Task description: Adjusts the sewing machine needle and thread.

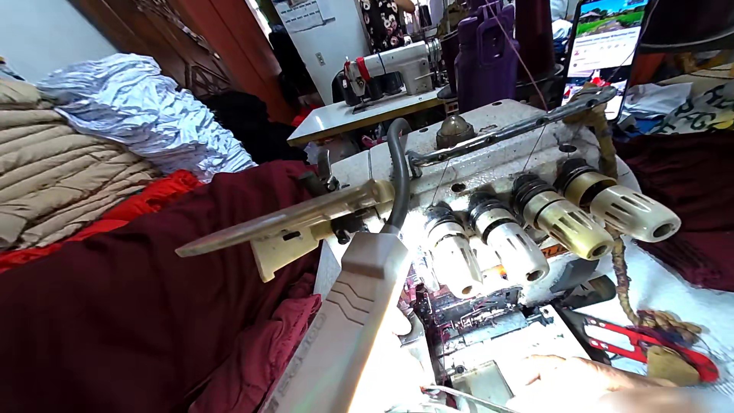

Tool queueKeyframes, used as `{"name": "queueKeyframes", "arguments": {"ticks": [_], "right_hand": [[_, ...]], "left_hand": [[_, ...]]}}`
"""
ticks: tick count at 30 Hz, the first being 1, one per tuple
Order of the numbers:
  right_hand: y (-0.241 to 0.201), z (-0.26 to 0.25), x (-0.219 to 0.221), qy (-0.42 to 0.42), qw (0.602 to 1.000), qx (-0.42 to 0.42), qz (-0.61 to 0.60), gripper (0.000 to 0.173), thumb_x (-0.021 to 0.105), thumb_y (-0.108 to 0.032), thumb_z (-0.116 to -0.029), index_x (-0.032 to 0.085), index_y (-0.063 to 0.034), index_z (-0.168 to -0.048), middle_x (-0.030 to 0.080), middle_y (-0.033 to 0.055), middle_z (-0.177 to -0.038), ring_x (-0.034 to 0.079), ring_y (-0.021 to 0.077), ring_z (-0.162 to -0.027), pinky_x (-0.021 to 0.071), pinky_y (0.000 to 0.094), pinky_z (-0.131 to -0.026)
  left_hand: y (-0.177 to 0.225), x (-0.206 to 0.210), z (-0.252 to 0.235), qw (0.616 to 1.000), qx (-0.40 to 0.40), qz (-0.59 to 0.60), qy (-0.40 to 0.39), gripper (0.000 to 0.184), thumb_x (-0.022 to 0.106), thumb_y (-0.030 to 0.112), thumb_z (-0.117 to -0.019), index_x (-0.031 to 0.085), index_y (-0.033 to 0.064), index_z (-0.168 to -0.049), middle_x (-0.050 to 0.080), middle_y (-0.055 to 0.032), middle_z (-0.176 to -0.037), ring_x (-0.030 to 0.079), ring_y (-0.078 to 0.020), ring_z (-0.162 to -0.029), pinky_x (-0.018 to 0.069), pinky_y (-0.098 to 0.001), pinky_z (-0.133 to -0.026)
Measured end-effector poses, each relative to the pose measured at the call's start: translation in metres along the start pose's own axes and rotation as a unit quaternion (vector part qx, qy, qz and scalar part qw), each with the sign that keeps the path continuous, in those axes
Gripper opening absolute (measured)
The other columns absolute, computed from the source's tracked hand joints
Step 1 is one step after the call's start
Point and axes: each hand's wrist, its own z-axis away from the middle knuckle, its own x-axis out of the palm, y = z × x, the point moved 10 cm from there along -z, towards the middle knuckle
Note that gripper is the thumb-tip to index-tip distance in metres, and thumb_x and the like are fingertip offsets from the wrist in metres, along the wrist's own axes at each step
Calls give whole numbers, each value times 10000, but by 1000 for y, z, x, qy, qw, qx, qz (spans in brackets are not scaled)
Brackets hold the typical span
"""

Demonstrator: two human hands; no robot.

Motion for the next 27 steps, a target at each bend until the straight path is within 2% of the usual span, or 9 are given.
{"name": "queueKeyframes", "arguments": {"ticks": [3,7,13,16,20,21,23,25,27], "right_hand": [[0,-2,0,-2,1000,9,-1,126,607,-34,-997,689,61,-987,728,172,-979,676,96,-1033,505,180,-940],[1,-2,1,-2,1000,18,-9,136,606,-52,-1006,684,56,-977,734,165,-977,684,88,-1042,506,183,-958],[1,0,5,1,999,22,-26,97,621,-27,-993,670,49,-954,722,166,-972,681,106,-1046,520,200,-946],[4,1,6,2,998,30,-46,78,628,-14,-983,672,39,-946,725,161,-967,690,110,-1036,537,212,-929],[4,3,8,0,997,39,-67,82,616,-31,-992,651,28,-948,713,155,-985,682,116,-1044,542,226,-920],[4,3,8,5,997,40,-69,85,610,-32,-994,646,28,-946,713,153,-991,680,114,-1049,542,229,-927],[3,4,7,16,997,37,-68,89,604,-37,-998,648,24,-950,716,146,-997,681,116,-1061,541,246,-951],[3,7,6,30,998,33,-50,81,598,-33,-997,637,23,-954,712,147,-993,683,120,-1047,543,248,-944],[6,10,5,55,997,36,-28,109,587,-47,-1001,633,34,-944,710,157,-978,686,122,-1036,543,248,-938]], "left_hand": [[2,1,0,1000,-5,-4,-9,181,675,140,-937,692,105,-761,657,71,-1003,589,91,-1002,502,-97,-894],[4,0,2,1000,-12,-16,-4,178,650,33,-901,679,3,-728,658,-33,-987,590,40,-1005,464,-97,-922],[-8,-1,8,998,-42,52,-14,55,625,-20,-880,655,-19,-835,661,-15,-1016,654,34,-882,563,-129,-794],[-1,2,5,998,-13,37,-40,168,628,57,-939,662,-20,-794,631,-27,-1083,597,73,-981,515,-93,-863],[-2,1,5,998,-31,52,-28,51,626,9,-923,664,28,-895,681,30,-982,651,57,-917,551,-115,-827],[2,2,3,999,-17,35,-37,97,618,53,-953,706,30,-921,686,24,-1029,612,57,-1020,503,-112,-917],[7,-1,4,1000,14,7,-9,207,571,29,-937,736,-17,-1053,690,-29,-1110,586,34,-1111,462,-125,-980],[-8,-15,15,998,-10,19,55,255,519,-2,-919,689,-49,-1103,713,-28,-1106,638,1,-1037,528,-170,-913],[-21,-29,25,992,-27,7,122,246,502,70,-987,685,-48,-1100,713,6,-1045,626,18,-958,519,-171,-866]]}}
